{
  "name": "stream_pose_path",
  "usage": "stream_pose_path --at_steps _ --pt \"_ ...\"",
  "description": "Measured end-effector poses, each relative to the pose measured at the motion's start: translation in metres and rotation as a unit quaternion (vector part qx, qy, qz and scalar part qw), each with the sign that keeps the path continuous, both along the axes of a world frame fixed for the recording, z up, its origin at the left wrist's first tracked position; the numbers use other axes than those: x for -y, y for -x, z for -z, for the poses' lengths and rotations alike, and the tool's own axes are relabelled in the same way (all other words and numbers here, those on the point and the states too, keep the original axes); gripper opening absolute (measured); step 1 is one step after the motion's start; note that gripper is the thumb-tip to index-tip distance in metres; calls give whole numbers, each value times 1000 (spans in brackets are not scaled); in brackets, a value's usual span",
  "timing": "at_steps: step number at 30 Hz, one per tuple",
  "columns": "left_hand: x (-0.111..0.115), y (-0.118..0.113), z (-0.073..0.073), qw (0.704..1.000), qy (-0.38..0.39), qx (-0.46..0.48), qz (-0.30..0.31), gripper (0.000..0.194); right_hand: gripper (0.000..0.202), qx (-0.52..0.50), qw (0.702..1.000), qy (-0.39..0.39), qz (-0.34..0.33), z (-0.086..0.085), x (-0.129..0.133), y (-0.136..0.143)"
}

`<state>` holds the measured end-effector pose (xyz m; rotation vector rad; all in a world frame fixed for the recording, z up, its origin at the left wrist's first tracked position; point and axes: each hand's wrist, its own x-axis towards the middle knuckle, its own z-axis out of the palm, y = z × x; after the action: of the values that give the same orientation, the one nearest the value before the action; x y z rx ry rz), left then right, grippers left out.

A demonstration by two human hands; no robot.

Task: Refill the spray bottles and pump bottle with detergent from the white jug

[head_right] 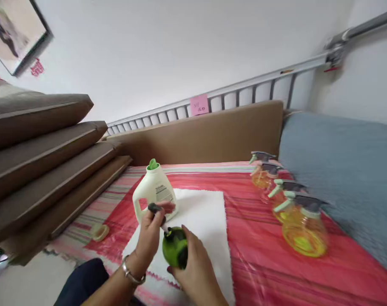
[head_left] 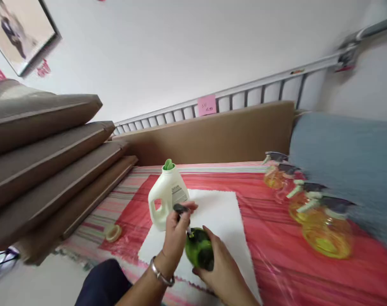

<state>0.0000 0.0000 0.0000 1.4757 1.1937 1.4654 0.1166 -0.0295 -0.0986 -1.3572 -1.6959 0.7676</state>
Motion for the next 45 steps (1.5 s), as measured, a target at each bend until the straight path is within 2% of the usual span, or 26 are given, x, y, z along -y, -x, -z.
stream_pose_path --at_steps 4,8,10,13,17,20,22,25,27,31,35,38,42,45 --pt "3 0 22 996 44 -33 64 31 86 3 1000 3 18 -4 2 -2" --pt "2 11 21 989 64 -68 116 33 84 4 1000 2 21 -4 1 -3" --pt "1 19 20 985 73 -70 138 45 85 2 1000 7 24 -4 -1 -3" --pt "0 31 26 986 77 -52 137 60 84 0 1000 11 24 -4 -1 -3" --pt "-1 37 36 992 48 -60 101 49 82 -3 1000 10 16 -6 1 -2" --pt "1 40 31 992 28 -87 87 38 82 4 1000 8 17 -6 2 -2" --pt "3 44 23 984 25 -125 124 33 83 8 1000 7 17 -5 2 -2" --pt "5 48 15 971 57 -146 179 49 82 9 1000 4 10 -4 2 -2" --pt "5 48 14 975 74 -130 164 59 82 10 1000 4 10 -5 2 -1" --pt "2 44 21 987 47 -110 104 37 82 18 1000 2 11 -4 3 1" --pt "2 45 22 982 49 -111 143 28 82 26 1000 2 12 2 2 1" --pt "4 49 20 979 55 -127 150 33 81 28 1000 4 10 3 2 1" --pt "4 50 20 984 54 -103 136 49 81 30 999 12 8 -1 3 2" --pt "4 48 19 987 46 -100 120 48 82 27 999 14 7 -4 4 2"
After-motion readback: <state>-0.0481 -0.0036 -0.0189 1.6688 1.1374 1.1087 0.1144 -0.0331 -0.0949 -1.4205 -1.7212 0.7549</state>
